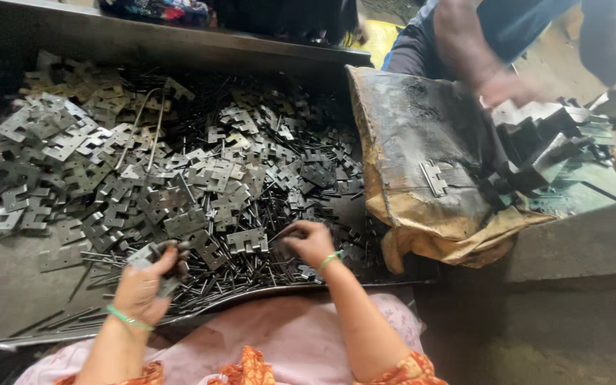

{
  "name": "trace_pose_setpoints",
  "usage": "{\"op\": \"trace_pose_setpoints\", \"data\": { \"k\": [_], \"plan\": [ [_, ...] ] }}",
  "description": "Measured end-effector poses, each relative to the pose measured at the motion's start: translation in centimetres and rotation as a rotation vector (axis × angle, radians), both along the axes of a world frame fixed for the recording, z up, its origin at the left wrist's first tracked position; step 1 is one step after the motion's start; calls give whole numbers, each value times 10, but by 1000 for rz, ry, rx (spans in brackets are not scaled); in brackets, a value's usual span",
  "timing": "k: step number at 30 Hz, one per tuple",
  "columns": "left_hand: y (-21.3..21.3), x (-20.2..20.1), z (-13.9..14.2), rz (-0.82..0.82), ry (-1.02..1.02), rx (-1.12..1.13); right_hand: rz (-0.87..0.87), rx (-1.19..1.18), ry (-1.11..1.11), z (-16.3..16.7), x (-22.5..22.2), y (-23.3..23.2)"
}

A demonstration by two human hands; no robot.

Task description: The person sits on the floor and sorts small metal parts and rods from a large metal bin using both hands. They pick up and separate the items, occasionally passing them to a coworker nearby.

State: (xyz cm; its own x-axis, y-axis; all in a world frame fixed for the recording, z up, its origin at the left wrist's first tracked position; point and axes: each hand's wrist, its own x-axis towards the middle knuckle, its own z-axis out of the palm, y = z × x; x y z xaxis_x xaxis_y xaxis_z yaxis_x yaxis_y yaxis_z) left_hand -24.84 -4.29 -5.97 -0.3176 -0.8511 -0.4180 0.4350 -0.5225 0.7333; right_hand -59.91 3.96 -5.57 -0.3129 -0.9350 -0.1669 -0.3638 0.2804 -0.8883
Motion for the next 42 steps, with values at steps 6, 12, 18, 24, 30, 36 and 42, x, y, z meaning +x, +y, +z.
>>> {"op": "trace_pose_setpoints", "data": {
  "k": [6, 12, 18, 24, 30, 36, 42],
  "plan": [
    [38, -88, 30, 33, 524, 206, -34, -285, -506, 45, 59, 8],
    [60, -114, 11, 16, 401, 368, 555, -356, 281, 75, 114, 36],
    [22, -114, 0, -153, -589, -481, 123, -146, -246, 63, 71, 17],
    [-26, -69, 13, -723, -1673, -705, -160, -112, -1019, 74, 13, 22],
    [-5, -79, 14, -687, -1797, -859, -428, -697, 268, 121, -91, 15],
    [-7, -72, -3, -639, -1308, -947, -343, -633, 1114, 133, -149, 9],
    [16, -52, -21, -651, -1131, -785, -233, -359, 1395, 147, -173, 12]
  ]
}}
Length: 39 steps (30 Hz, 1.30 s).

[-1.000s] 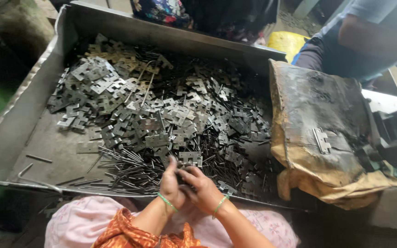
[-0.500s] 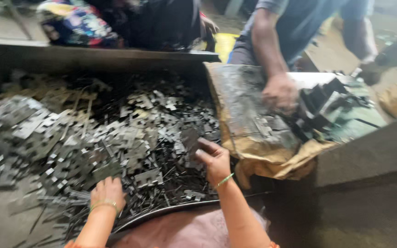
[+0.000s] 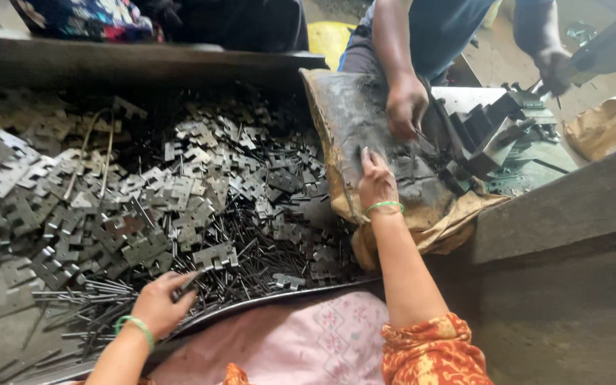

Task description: The person sits on the floor and sorts small metal parts and rods from a large metal bin using both hands. They pick up and separate the items, occasionally passing them to a coworker nearby.

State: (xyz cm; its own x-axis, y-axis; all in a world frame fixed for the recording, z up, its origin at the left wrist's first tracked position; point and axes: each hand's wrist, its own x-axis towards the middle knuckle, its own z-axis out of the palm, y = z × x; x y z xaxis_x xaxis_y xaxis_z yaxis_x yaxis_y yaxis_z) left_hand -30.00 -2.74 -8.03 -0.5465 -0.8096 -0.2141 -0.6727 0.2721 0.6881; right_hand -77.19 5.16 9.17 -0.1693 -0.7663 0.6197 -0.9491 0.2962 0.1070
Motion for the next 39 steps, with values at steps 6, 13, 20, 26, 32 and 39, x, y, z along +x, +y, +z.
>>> {"op": "trace_pose_setpoints", "data": {
  "k": [6, 13, 20, 26, 32, 39],
  "plan": [
    [0, 29, 26, 409, 883, 820, 506, 294, -303, -40, 82, 37],
    [24, 30, 60, 239, -63, 14, -163, 1349, -134, -152, 46, 19],
    [27, 25, 62, 86, -118, -215, -418, 1484, -232, -154, 71, -4],
    [19, 30, 54, 56, -130, -170, -107, 1133, -329, -107, 157, -59],
    [15, 36, 56, 15, -105, -234, 524, 750, -331, -77, 280, -119],
    [10, 81, 65, 315, 525, -243, 714, 778, -815, -90, 365, -134]
  ]
}}
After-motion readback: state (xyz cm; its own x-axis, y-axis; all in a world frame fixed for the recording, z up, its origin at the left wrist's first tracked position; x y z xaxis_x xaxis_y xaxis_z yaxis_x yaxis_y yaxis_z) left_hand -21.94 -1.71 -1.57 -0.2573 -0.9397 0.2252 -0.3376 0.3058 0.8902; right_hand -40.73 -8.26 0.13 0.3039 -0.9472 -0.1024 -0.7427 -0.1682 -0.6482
